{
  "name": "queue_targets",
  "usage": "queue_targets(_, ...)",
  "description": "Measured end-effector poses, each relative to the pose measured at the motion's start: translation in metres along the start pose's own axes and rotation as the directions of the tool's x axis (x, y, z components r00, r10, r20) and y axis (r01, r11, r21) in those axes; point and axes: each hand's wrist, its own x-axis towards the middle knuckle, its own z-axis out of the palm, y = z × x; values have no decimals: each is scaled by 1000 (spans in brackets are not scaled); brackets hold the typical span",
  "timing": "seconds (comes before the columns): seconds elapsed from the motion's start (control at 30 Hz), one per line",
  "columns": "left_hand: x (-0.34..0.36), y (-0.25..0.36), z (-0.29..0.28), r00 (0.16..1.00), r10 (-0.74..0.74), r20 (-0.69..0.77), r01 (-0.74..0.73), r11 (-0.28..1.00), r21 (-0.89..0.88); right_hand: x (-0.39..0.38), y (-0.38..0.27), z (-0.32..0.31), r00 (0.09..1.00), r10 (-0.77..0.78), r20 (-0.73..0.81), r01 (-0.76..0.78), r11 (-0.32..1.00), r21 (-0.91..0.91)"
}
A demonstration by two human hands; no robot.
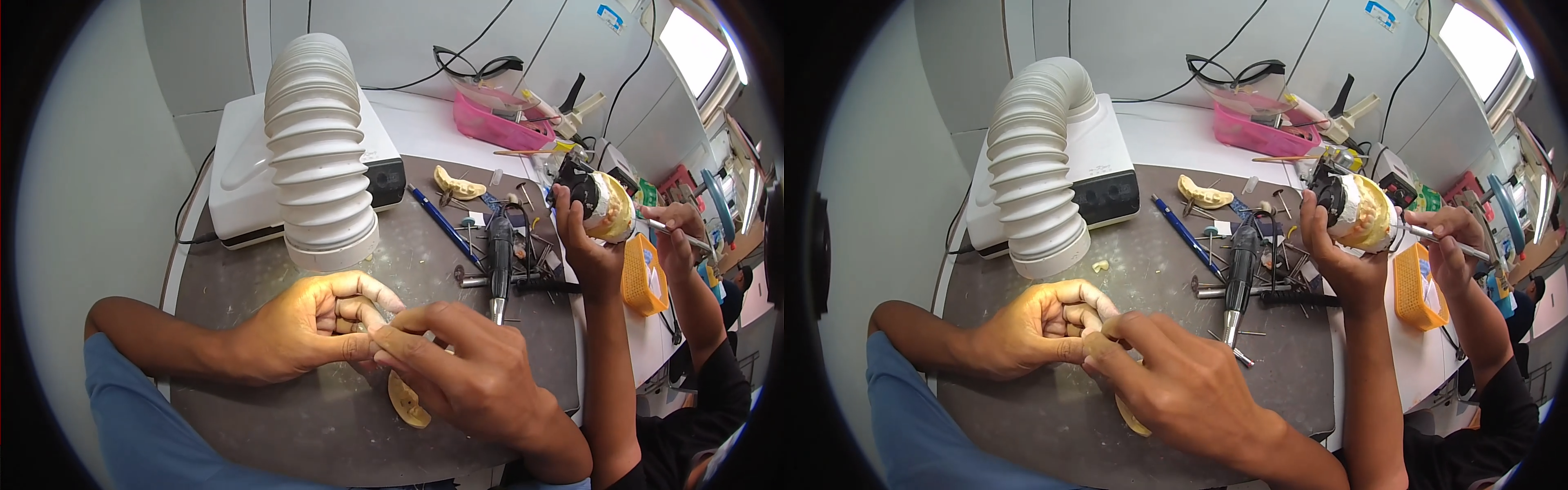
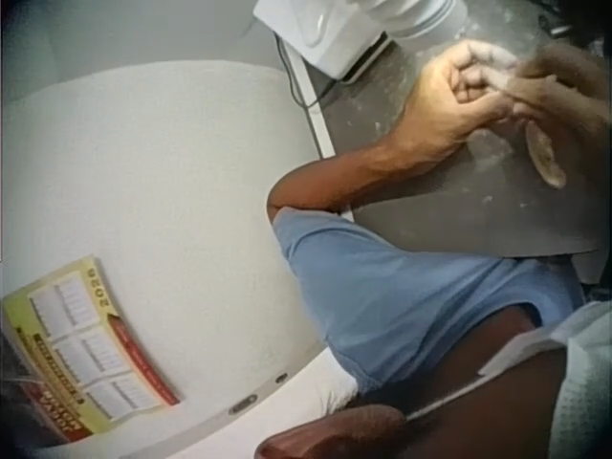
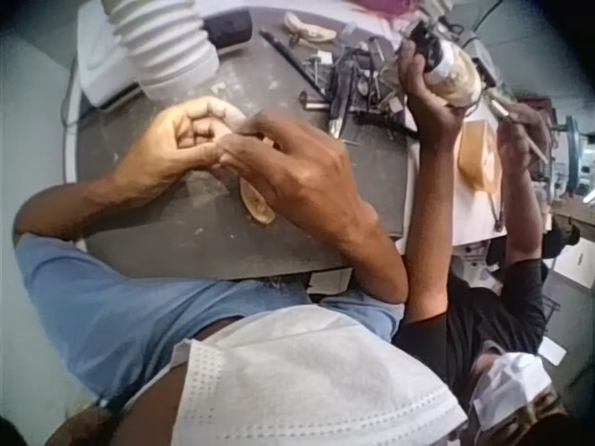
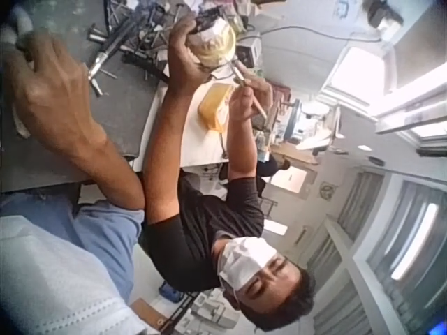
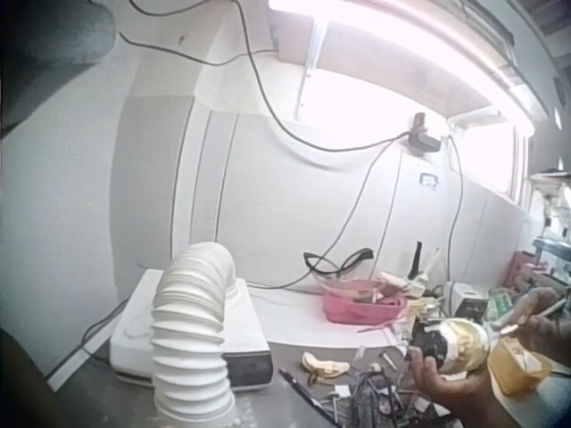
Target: Adjusting and refining a dental prosthesis using a micro-motor handpiece on a stone model.
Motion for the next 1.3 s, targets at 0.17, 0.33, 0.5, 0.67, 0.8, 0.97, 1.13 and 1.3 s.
queue_targets(0.17, 1, 9, 6, 997, -31, -67, 28, 998, -51, -2, 5, -4, 997, 75, -23, -71, 990, 124)
queue_targets(0.33, -3, 13, 9, 992, -81, -95, 77, 996, -45, -5, 2, -6, 990, 141, -6, -137, 971, 197)
queue_targets(0.5, -6, 7, 8, 998, 1, -62, 4, 996, 92, -3, -7, -12, 989, 147, -8, -144, 977, 156)
queue_targets(0.67, -8, 6, 11, 1000, 29, 0, -29, 995, 98, -6, -11, -16, 993, 114, -45, -109, 989, 104)
queue_targets(0.8, -6, 11, 12, 996, 15, -90, -5, 994, 105, -8, -4, -4, 989, 88, -120, -78, 993, 83)
queue_targets(0.97, -3, 10, 12, 995, 3, -97, 10, 991, 133, -12, -8, -6, 989, 78, -124, -73, 997, 40)
queue_targets(1.13, -3, 7, 11, 994, 19, -110, -5, 992, 123, -11, -3, -5, 996, 3, -91, 0, 1000, 28)
queue_targets(1.3, -4, 8, 13, 996, -14, -91, 19, 999, 45, -7, -5, -5, 980, -7, -201, 4, 1000, -16)
